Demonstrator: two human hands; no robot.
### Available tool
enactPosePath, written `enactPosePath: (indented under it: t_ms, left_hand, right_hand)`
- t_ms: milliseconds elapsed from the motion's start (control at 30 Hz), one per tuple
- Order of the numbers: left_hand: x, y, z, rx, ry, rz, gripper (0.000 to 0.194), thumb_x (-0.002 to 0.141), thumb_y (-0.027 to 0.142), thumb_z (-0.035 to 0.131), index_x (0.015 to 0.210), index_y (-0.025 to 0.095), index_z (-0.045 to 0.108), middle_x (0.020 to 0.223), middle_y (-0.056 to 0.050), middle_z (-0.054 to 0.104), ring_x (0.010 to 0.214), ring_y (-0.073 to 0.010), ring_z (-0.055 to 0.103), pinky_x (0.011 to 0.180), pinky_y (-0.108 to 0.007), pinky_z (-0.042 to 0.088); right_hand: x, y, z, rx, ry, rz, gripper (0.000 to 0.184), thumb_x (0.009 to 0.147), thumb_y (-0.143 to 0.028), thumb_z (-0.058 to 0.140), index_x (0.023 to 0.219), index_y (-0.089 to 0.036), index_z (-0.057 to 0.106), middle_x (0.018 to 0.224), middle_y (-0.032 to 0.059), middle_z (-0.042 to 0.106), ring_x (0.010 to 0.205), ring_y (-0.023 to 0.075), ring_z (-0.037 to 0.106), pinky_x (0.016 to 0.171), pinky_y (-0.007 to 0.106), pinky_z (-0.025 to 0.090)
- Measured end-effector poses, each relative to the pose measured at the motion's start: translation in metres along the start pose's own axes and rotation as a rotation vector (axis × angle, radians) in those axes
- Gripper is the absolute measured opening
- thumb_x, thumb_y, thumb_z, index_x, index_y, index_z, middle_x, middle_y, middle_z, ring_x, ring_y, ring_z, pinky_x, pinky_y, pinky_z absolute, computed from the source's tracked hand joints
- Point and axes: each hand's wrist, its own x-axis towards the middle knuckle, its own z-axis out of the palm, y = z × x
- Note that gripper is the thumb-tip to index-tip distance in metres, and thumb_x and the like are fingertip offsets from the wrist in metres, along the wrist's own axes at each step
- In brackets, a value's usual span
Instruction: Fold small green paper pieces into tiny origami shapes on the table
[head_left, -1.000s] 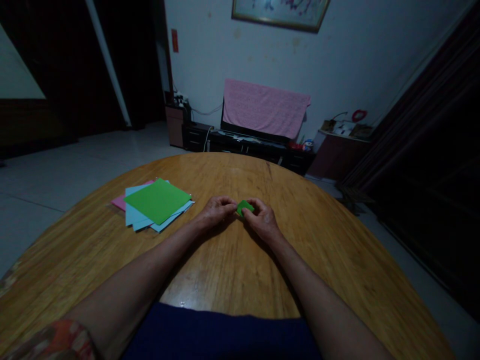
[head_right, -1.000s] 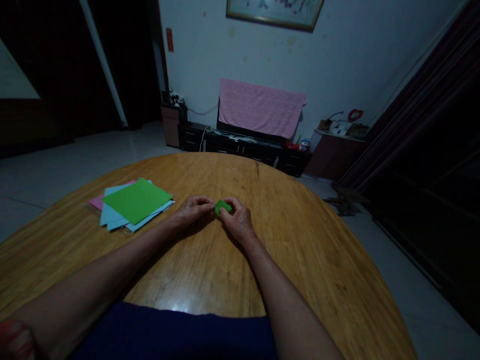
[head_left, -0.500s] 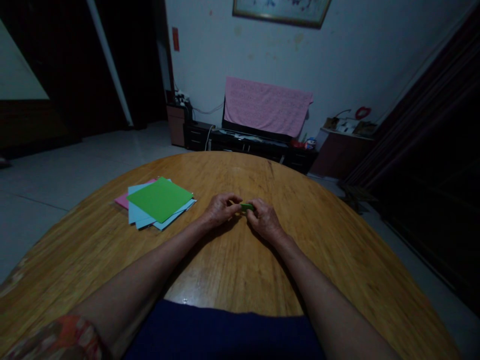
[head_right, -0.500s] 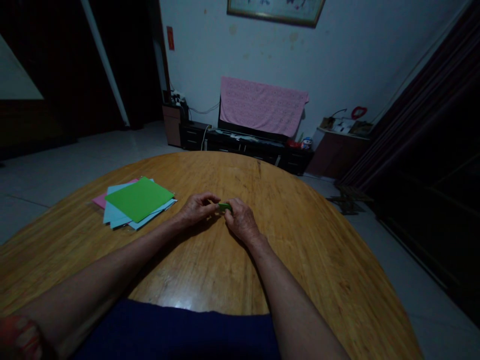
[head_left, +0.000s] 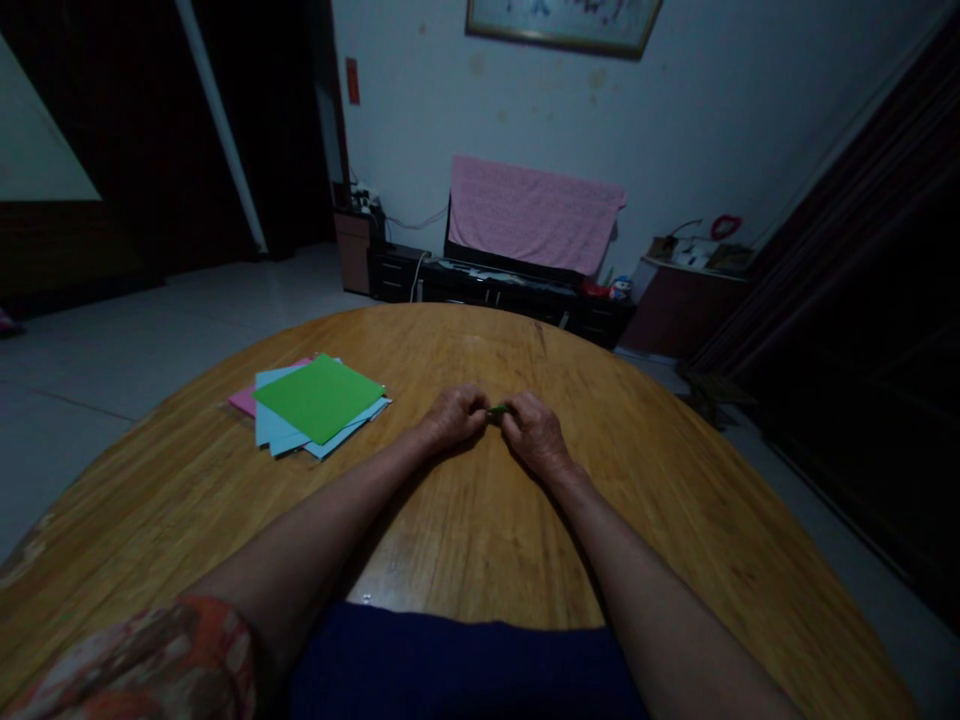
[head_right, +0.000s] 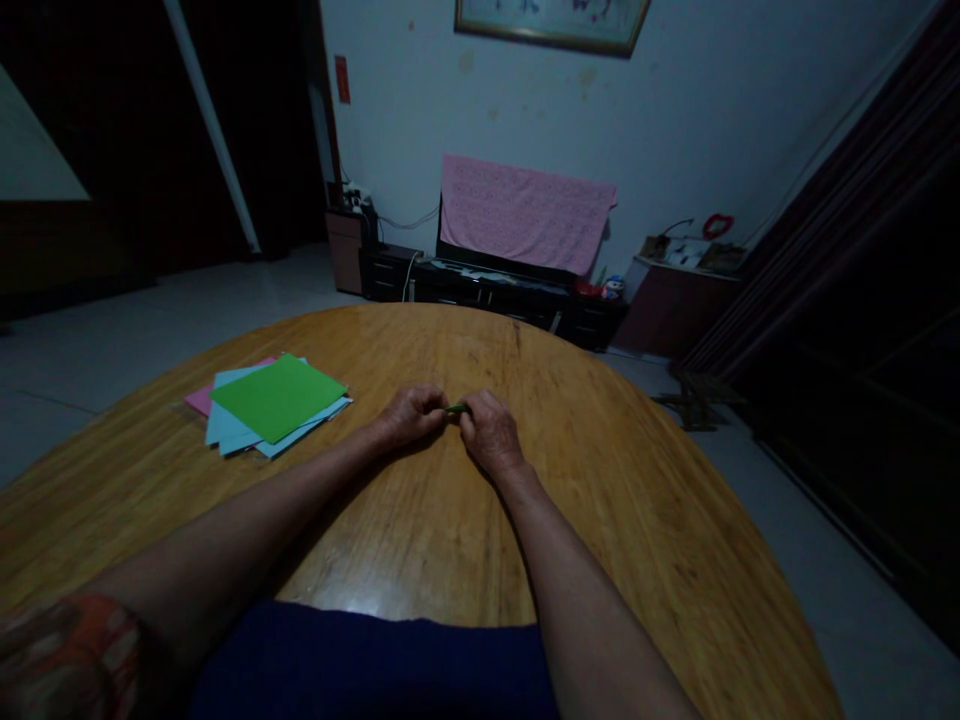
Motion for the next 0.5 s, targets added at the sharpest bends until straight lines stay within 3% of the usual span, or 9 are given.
enactPosePath:
  t_ms: [167,500]
  left_hand:
    - [-0.011,-0.005,-0.002,0.216,-0.035,0.136,0.009,0.074,0.013,0.056,0.077,0.018,0.063,0.083,-0.006,0.060,0.080,-0.0185,0.056,0.077,-0.029,0.044]
    - [-0.015,-0.009,0.000,0.291,-0.140,0.151,0.016,0.080,0.020,0.052,0.079,0.019,0.069,0.088,-0.007,0.063,0.087,-0.0205,0.058,0.079,-0.031,0.045]
  right_hand:
    - [-0.003,-0.006,0.002,-0.031,-0.076,-0.074,0.015,0.081,-0.012,0.051,0.085,-0.019,0.063,0.083,0.0083,0.062,0.080,0.0221,0.055,0.074,0.033,0.042]
    - [-0.011,0.001,-0.006,0.071,-0.169,-0.089,0.014,0.081,-0.014,0.054,0.085,-0.020,0.066,0.084,0.0060,0.064,0.083,0.0200,0.057,0.078,0.032,0.043]
